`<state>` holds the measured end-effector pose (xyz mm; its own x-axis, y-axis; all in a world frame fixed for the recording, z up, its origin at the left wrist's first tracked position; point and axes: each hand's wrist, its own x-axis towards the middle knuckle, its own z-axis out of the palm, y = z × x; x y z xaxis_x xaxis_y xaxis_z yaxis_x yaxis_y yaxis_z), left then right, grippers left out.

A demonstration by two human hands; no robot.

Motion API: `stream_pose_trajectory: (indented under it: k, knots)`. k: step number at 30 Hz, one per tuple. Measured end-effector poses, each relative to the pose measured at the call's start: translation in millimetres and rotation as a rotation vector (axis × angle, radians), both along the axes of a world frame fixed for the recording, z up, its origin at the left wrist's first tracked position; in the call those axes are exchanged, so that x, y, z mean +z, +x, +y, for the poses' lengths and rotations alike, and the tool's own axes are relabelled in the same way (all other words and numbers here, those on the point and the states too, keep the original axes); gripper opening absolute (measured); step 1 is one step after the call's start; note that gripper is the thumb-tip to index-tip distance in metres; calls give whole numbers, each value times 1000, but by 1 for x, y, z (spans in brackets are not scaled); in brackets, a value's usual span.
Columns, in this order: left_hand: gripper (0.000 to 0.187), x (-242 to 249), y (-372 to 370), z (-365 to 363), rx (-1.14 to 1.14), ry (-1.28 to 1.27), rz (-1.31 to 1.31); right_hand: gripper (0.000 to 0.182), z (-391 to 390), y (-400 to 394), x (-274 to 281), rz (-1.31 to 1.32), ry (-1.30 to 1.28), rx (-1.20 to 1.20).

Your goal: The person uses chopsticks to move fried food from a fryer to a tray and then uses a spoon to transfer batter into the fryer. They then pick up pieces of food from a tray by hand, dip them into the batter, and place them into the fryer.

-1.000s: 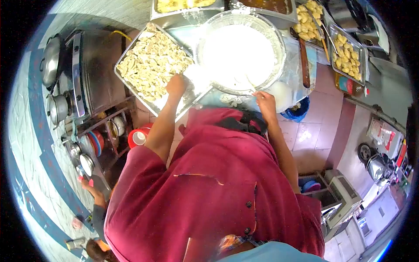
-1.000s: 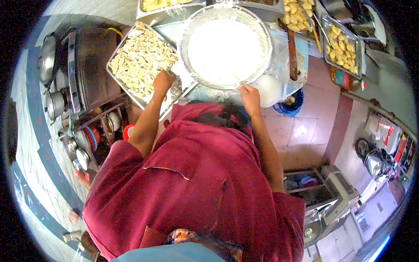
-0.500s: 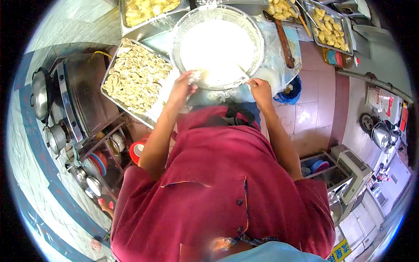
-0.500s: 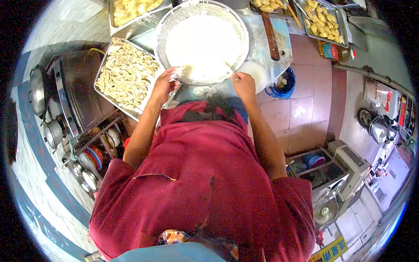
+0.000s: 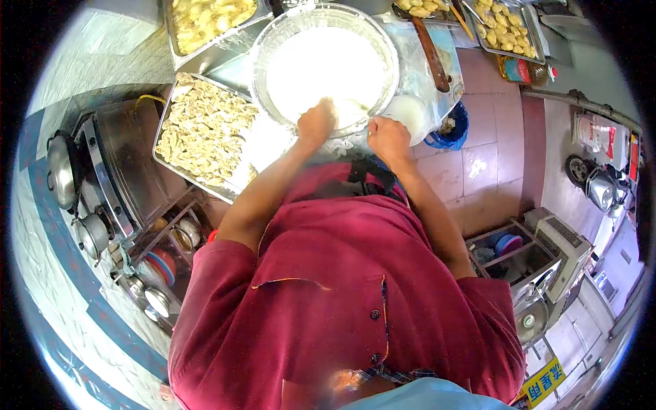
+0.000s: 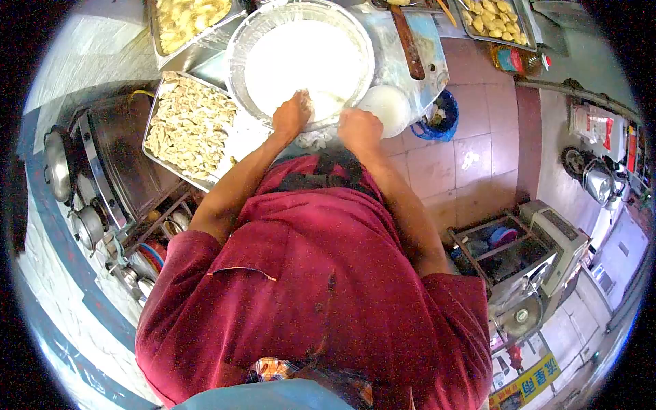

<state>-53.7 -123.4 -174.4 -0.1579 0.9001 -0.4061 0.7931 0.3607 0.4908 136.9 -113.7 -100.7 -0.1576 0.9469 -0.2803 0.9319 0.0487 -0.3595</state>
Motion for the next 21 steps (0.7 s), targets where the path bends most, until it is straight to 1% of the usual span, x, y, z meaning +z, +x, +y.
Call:
stream_pose_trajectory:
  k: [1, 2, 6, 8, 9, 11, 12, 13, 14, 15, 17, 18, 20, 21]
  knots:
    - [50, 0, 1, -1, 3, 16, -6, 27, -2, -5, 5, 31, -17, 15]
    - [49, 0, 2, -2, 7, 32, -12, 25, -4, -7, 4, 60, -19, -21]
    - [46, 4, 0, -6, 90, 55, -63, 25, 5, 5, -3, -54, 85, -41]
    - [40, -22, -6, -15, 107, 314, -154, 25, 8, 12, -4, -97, 111, -64]
    - [38, -36, -8, -16, 116, 446, -201, 25, 9, 13, -5, -68, 78, -53]
    - [28, -49, -14, -8, 445, 152, -608, 24, 8, 15, -7, -9, 10, -26]
    - [24, -47, -18, -5, 569, 7, -780, 24, 7, 16, -9, 60, 4, -12]
    - [21, -44, -22, -1, 715, -138, -924, 24, 6, 16, -11, 129, -2, 3]
    - [21, -42, -26, 3, 817, -277, -1042, 25, 6, 16, -13, 199, -8, 16]
    - [23, -35, -30, 7, 912, -423, -1155, 25, 4, 10, -8, 214, 1, 9]
    - [20, -20, -25, 7, 1020, -443, -1258, 25, 5, -2, 12, 237, 26, -13]
    - [19, -16, -24, 6, 1077, -451, -1309, 26, 9, -2, 14, 216, 39, -66]
    - [17, -9, -25, 5, 1097, -493, -1321, 26, 16, 0, 15, 176, 64, -165]
    - [17, -4, -25, 5, 1107, -517, -1327, 25, 14, 2, 13, 146, 23, -150]
